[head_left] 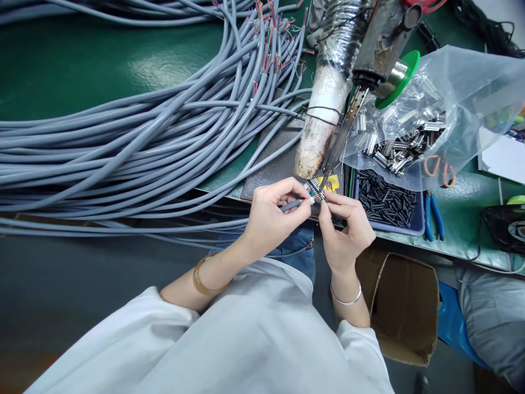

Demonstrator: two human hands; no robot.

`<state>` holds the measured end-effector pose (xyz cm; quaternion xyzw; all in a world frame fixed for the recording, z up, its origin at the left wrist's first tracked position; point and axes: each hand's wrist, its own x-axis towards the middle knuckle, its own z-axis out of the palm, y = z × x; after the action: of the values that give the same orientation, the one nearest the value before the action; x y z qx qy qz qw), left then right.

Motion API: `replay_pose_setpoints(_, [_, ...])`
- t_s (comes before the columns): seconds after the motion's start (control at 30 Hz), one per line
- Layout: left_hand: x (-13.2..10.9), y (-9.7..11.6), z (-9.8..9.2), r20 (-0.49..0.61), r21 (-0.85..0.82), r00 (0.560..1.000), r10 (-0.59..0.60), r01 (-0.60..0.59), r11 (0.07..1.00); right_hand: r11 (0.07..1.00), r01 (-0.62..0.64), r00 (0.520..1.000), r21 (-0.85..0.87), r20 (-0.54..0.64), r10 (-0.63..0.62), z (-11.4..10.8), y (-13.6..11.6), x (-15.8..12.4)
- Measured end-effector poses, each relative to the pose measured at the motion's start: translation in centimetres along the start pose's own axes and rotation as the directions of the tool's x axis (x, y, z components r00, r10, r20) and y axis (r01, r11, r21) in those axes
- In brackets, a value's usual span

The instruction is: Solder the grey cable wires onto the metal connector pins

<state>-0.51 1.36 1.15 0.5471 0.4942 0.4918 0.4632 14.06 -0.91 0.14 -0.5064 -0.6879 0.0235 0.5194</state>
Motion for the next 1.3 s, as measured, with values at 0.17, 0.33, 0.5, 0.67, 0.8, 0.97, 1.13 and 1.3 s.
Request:
replay_pose_setpoints(0.17, [0.1, 0.8, -0.2, -0.027, 0.015, 1.0, 0.0, 0.0, 1.0, 1.0, 0.023, 1.0, -0.016, -0.002, -0.023, 0.0, -0.2, 0.6])
replay_pose_setpoints(0.33, [0.3, 1.2, -0.6, 0.001, -0.034, 0.999, -0.043, 0.043, 0.999, 0.996, 0.071, 0.997, -0.057, 0.01, -0.071, 0.0, -0.4, 0.4])
replay_pose_setpoints(0.5, [0.4, 0.6, -0.8, 0.091, -0.067, 0.989, -0.115, 0.121, 0.99, 0.977, 0.169, 0.985, -0.13, 0.066, -0.161, -0.4, 0.1, -0.5])
replay_pose_setpoints(0.67, [0.4, 1.0, -1.6, 0.288, -0.233, 0.927, -0.239, 0.31, 0.922, 0.985, 0.167, 0.986, 0.041, -0.004, -0.167, -1.2, 0.9, -1.4])
replay_pose_setpoints(0.8, [0.3, 1.5, -2.6, 0.52, -0.298, 0.813, -0.262, 0.46, 0.837, 0.978, 0.177, 0.981, 0.115, 0.055, -0.184, -1.3, 1.3, -1.9])
replay_pose_setpoints(0.97, [-0.4, 1.7, -3.2, 0.471, -0.272, 0.849, -0.24, 0.398, 0.876, 0.988, 0.094, 0.995, 0.121, 0.019, -0.097, -1.1, 0.4, -1.9])
replay_pose_setpoints(1.13, [-1.1, 1.6, -3.5, 0.436, -0.331, 0.88, -0.19, 0.353, 0.875, 0.962, -0.151, 0.988, 0.225, 0.024, 0.15, -1.1, -1.2, -1.8])
replay_pose_setpoints(1.3, [-1.6, 1.2, -3.8, 0.409, -0.375, 0.908, -0.092, 0.259, 0.89, 0.803, -0.484, 0.874, 0.347, 0.142, 0.465, -1.5, -2.3, -1.2])
